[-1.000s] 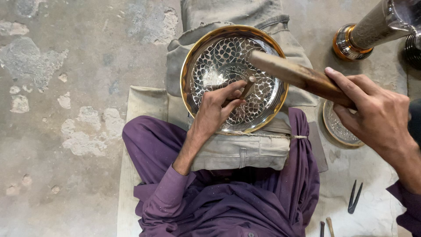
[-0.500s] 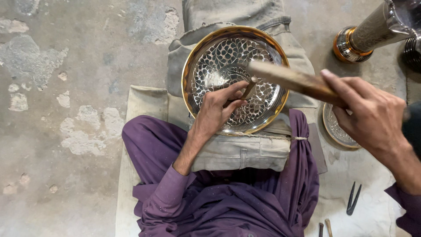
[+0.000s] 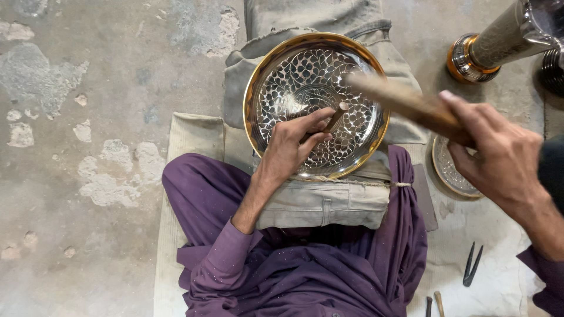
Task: The person sits cross-legged on the floor with a decorative brass tray resting on a lap cushion. They hold a steel punch against the tray's embossed pattern with one hand and strike the punch with a wooden mallet in the other hand, repositioning the punch repeatedly to work the design across the tray surface.
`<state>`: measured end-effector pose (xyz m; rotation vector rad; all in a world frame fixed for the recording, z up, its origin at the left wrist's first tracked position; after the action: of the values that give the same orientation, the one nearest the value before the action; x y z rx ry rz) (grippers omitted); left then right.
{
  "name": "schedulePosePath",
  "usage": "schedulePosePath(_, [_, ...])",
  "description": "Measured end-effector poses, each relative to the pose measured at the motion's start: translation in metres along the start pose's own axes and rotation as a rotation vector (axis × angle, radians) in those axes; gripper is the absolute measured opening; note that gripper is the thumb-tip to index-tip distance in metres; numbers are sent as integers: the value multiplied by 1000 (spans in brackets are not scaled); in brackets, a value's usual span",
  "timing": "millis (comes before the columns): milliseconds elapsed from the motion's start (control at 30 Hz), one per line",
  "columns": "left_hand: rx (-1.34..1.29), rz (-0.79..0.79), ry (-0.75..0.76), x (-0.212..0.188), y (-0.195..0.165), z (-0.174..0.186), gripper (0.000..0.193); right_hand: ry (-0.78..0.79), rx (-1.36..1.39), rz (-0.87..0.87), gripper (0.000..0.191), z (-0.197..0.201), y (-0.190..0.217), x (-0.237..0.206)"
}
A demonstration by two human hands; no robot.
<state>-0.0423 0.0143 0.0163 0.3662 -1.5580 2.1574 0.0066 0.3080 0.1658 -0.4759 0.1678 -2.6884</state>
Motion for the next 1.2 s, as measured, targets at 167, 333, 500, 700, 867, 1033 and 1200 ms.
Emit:
schedulePosePath(167, [-11, 49, 20, 0, -1, 1, 51, -25, -18, 69, 65, 4, 2, 2])
schedulePosePath(333, [-44, 68, 24, -1, -3, 3, 50, -130, 220, 2, 62, 14, 14, 5])
schedulePosePath(500, [-34, 43, 14, 1, -6, 4, 51, 4, -141, 32, 62, 15, 14, 11])
schedulePosePath(700, [-24, 70, 22, 1, -9, 6, 50, -4, -166, 145, 60, 17, 12, 10])
schedulePosePath(867, [-38, 68, 16, 0, -9, 7, 51, 18, 41, -11, 55, 4, 0, 4])
schedulePosePath(1033, [-13, 60, 23, 0, -7, 4, 51, -46, 74, -10, 57, -2, -1, 1])
schedulePosePath(1200, [-24, 83, 22, -2, -7, 6, 52, 26, -174, 108, 66, 3, 8, 1])
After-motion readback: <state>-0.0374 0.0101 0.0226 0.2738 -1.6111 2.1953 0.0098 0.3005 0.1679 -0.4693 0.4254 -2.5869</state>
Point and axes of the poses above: each hand's wrist, its own x-axis towards the middle knuckle, its own z-axis out of the back of the hand, y = z × x, the point moved 3 cm from there along x, towards the middle knuckle, and after that the axes turned 6 degrees about -y, right-handed, at the moved point
